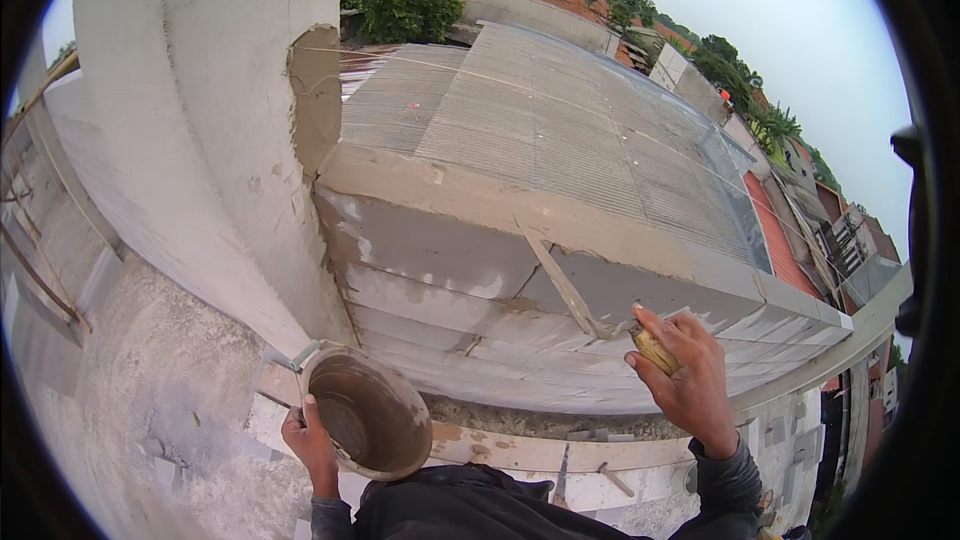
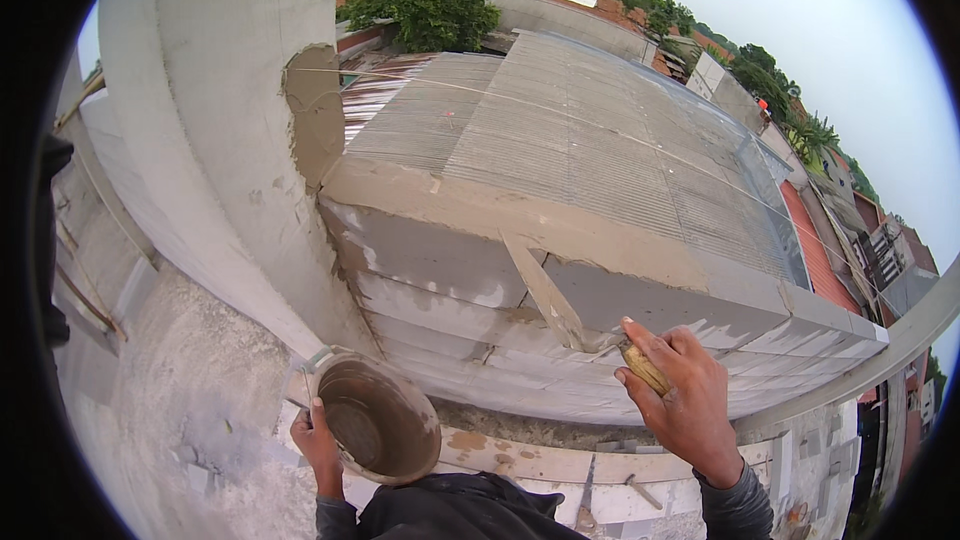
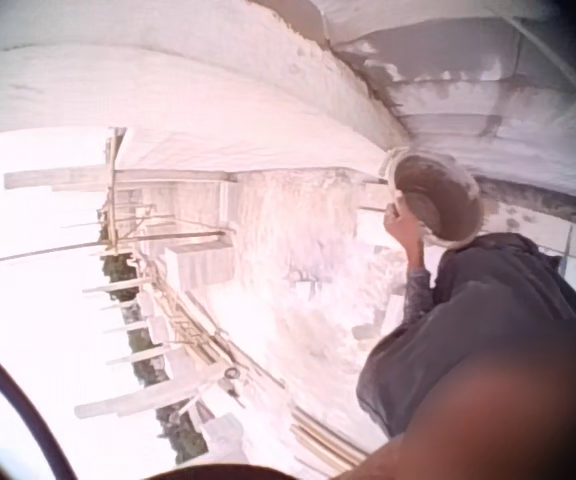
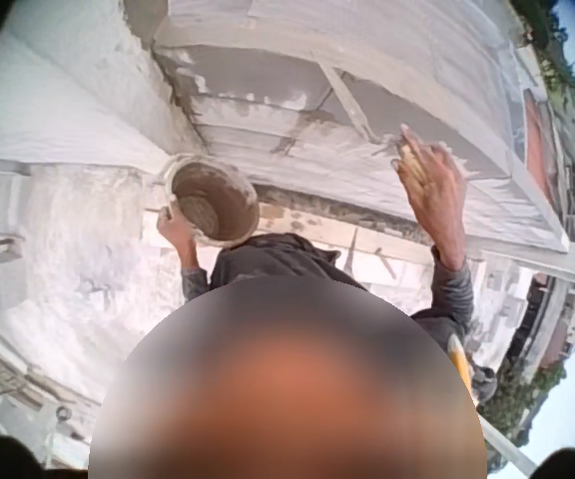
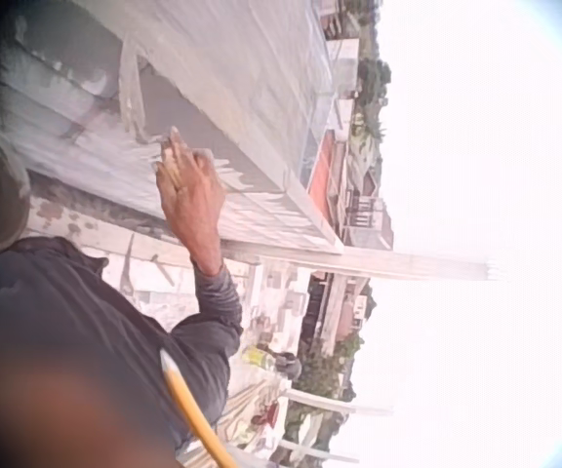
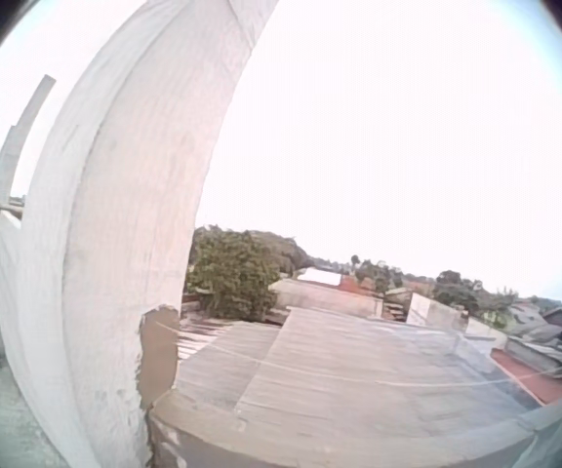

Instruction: The person pours water onto a rooftop surface, then scoops cement from a bucket and applies it to the roof edge using a trowel. They place a large white tile onto the wet cement and press it into position, then continue applying cement to secure the tile.

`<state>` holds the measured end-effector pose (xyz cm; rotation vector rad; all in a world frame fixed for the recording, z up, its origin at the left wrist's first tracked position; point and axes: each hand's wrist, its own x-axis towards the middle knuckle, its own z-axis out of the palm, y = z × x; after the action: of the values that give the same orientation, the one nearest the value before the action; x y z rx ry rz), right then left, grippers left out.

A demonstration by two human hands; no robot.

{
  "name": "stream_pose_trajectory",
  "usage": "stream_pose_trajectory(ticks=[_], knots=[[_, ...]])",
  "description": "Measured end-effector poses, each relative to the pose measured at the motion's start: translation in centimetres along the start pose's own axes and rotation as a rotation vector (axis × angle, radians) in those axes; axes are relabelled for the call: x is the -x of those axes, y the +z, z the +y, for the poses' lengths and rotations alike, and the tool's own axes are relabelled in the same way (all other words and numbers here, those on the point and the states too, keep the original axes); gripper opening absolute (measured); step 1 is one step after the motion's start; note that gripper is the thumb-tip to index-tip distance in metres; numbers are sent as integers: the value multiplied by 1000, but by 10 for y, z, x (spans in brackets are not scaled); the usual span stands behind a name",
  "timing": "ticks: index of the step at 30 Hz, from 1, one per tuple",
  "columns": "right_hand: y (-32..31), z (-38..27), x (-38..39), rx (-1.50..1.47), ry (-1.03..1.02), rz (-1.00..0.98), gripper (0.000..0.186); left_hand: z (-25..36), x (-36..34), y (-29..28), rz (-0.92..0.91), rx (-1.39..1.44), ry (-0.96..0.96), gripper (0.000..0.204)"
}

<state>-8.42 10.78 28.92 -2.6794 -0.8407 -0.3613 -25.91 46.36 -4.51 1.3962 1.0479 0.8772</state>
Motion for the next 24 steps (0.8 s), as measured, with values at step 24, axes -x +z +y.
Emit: stream_pose_trajectory(ticks=[24], knots=[[103,-112,-111,334,-575,-59,57,-15,-13,-45,65,29,-69,37]])
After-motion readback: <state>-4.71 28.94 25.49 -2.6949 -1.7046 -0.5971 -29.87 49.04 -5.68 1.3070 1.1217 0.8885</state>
